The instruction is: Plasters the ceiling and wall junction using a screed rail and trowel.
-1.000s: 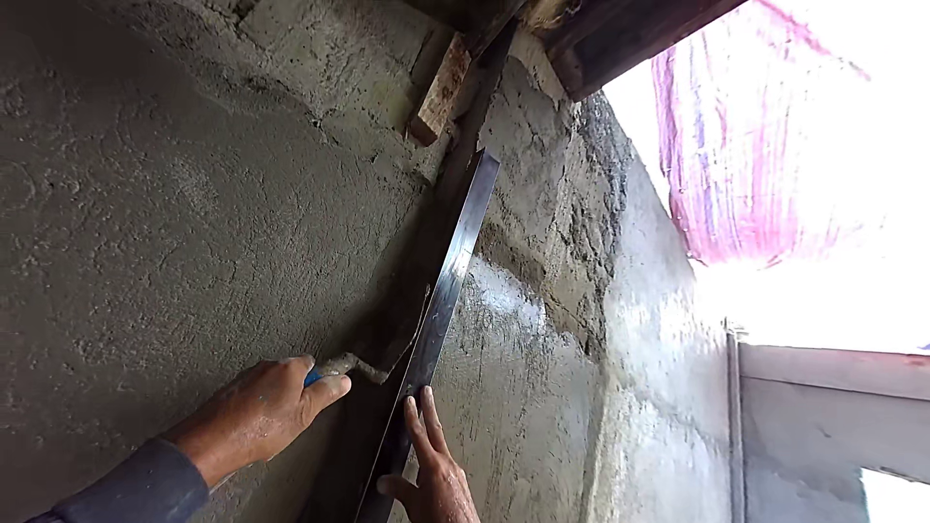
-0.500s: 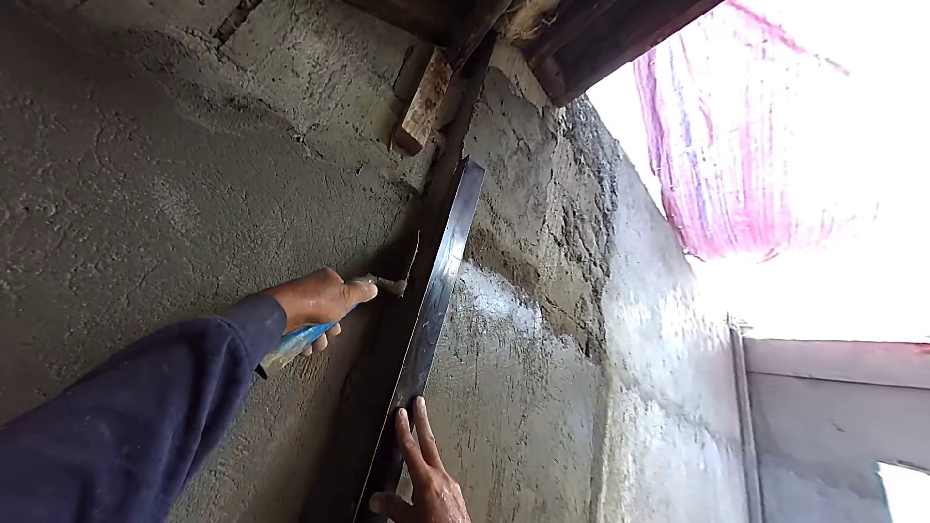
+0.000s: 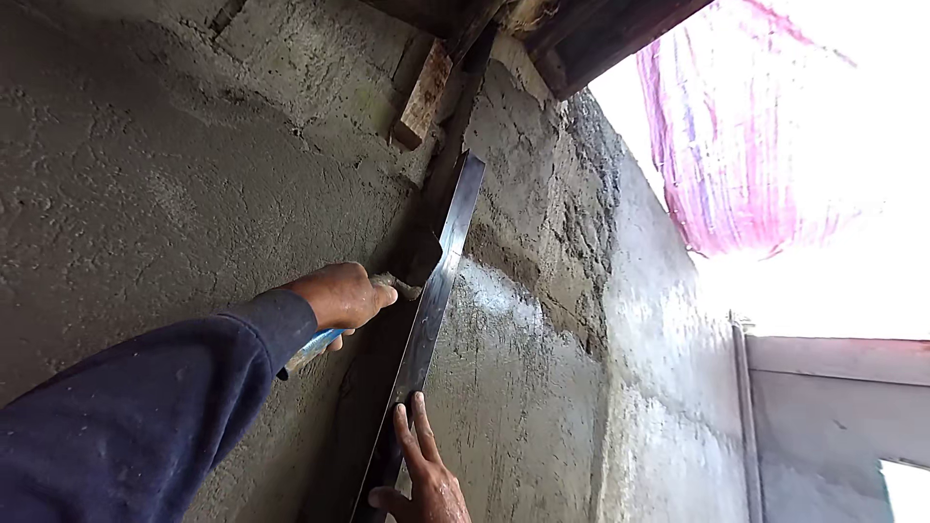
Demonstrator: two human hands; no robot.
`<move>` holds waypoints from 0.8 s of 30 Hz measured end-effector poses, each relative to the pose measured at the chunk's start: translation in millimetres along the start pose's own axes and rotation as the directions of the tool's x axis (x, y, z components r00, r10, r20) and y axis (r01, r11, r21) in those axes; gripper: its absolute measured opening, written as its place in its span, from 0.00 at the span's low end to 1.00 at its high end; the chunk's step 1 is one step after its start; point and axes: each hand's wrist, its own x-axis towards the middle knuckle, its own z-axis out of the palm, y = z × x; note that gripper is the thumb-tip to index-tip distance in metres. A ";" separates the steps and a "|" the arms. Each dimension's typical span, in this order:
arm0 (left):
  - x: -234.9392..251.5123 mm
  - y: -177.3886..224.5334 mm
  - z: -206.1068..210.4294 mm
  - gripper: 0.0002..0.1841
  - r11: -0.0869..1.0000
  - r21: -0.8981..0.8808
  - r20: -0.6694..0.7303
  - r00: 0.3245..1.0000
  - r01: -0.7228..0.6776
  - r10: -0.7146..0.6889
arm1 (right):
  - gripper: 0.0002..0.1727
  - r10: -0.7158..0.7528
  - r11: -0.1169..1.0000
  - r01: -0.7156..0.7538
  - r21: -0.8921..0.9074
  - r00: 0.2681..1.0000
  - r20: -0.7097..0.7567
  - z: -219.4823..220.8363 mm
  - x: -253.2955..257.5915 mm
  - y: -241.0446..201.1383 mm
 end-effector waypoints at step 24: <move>-14.0 -69.4 53.2 0.31 0.969 -0.247 0.046 0.999 -0.014 0.026 | 0.62 0.004 1.000 -0.004 0.002 1.000 -0.020 2.9 -1.3 0.5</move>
